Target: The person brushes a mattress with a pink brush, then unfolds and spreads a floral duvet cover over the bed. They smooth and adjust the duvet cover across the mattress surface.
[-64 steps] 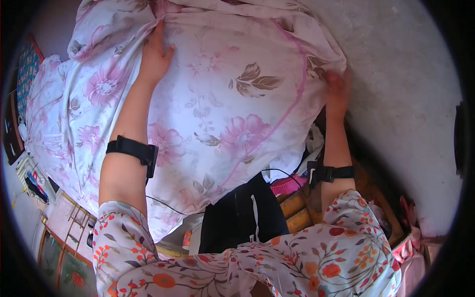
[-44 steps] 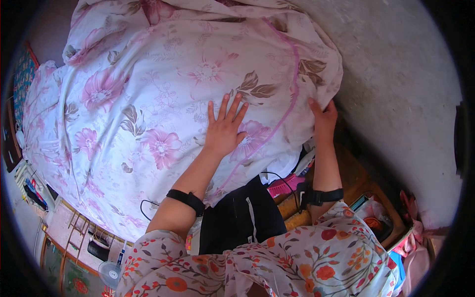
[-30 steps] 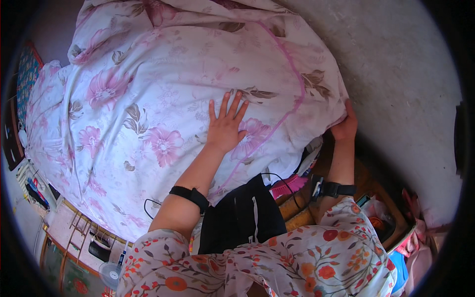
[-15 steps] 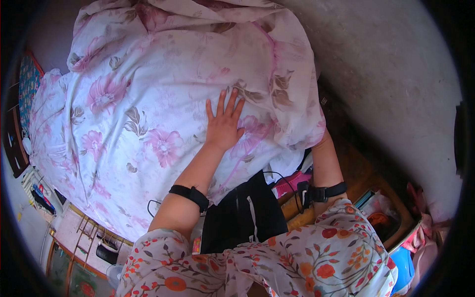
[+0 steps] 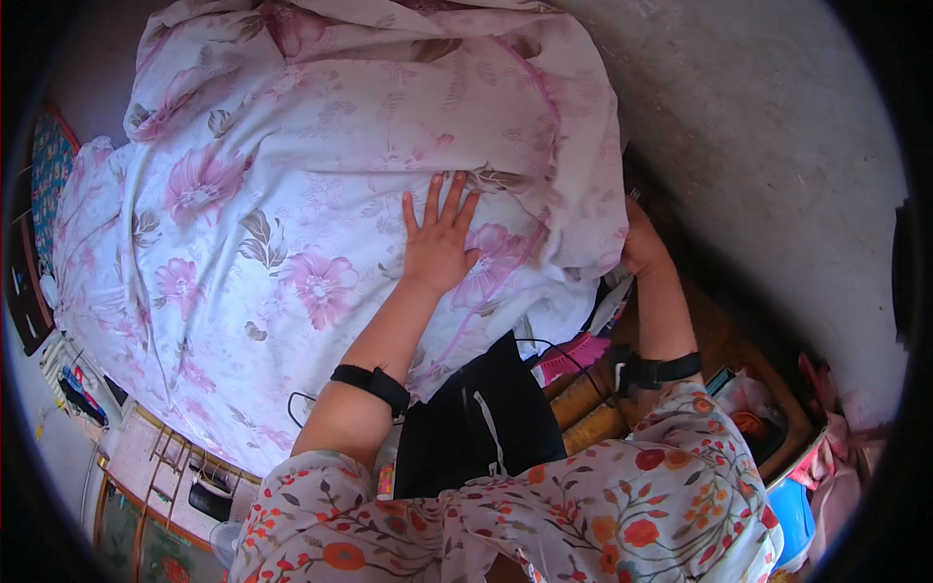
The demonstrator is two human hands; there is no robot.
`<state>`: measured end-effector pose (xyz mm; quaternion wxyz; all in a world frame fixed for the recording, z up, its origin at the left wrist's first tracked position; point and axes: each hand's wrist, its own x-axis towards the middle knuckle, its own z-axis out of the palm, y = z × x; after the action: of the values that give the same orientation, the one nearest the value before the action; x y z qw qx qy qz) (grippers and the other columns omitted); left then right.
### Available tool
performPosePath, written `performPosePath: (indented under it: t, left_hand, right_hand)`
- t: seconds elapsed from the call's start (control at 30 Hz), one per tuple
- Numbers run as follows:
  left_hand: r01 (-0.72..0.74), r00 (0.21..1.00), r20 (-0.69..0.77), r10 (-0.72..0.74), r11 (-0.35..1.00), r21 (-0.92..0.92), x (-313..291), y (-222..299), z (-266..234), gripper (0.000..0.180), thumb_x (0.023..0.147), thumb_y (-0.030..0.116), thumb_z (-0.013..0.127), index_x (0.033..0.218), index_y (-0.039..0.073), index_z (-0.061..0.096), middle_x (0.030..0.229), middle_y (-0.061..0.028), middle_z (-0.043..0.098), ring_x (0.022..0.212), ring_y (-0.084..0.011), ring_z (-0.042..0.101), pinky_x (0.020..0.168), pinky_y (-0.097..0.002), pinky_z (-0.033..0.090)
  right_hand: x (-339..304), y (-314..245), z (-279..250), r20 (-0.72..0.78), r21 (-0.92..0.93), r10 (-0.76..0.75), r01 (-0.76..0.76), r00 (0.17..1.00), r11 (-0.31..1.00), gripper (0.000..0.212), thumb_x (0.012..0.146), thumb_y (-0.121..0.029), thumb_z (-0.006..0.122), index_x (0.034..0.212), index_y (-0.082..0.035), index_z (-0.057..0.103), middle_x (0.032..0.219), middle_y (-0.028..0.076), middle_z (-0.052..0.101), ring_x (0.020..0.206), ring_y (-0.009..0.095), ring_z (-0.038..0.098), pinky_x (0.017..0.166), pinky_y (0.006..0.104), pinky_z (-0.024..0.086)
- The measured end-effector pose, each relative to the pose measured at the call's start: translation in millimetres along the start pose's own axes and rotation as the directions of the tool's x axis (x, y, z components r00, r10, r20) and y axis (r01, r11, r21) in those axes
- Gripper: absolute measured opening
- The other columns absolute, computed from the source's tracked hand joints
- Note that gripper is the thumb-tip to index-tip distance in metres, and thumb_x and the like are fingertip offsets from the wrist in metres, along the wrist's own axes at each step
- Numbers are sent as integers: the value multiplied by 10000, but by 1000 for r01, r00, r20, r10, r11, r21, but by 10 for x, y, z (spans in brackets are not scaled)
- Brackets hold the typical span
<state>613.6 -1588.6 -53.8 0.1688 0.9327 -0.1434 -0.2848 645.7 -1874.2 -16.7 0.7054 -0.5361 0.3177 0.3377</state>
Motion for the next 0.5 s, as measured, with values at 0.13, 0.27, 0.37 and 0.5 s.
performPosePath:
  t: [0.13, 0.27, 0.37, 0.5]
  left_hand:
    - [-4, 1000, 21, 5, 1000, -21, 2, 20, -41, 840, 750, 361, 711, 1459, 166, 306, 1572, -53, 116, 1452, -282, 43, 1119, -599, -13]
    - [-18, 1000, 24, 19, 999, -45, 7, 20, -43, 850, 733, 356, 722, 1451, 149, 315, 1574, -70, 105, 1452, -302, 33, 1112, -607, -13]
    - [-31, 999, 6, 31, 998, -54, 7, 2, -26, 852, 730, 357, 724, 1448, 142, 318, 1576, -78, 95, 1453, -310, 26, 1108, -612, -15]
    - [-22, 1000, 3, 22, 998, -63, 2, -26, -2, 835, 763, 343, 699, 1467, 167, 286, 1576, -46, 96, 1455, -273, 26, 1123, -587, -30]
  right_hand:
    - [53, 86, 251, -75, -112, -87, 79, 993, 991, 450, 872, -91, 596, 1294, -1, 468, 1179, 134, 599, 980, 230, 631, 844, 362, 529]
    - [199, 96, 183, -159, 78, -91, 105, 983, 991, 457, 873, -92, 594, 1300, -1, 459, 1174, 143, 595, 981, 233, 626, 849, 364, 526]
    - [242, 33, -130, -241, 330, -54, 134, 969, 934, 461, 874, -93, 593, 1304, -1, 453, 1170, 150, 593, 983, 236, 622, 853, 365, 523]
    - [182, -61, -761, -417, 468, -66, 277, 906, 839, 468, 876, -95, 592, 1310, -2, 444, 1165, 159, 589, 984, 240, 617, 859, 367, 520]
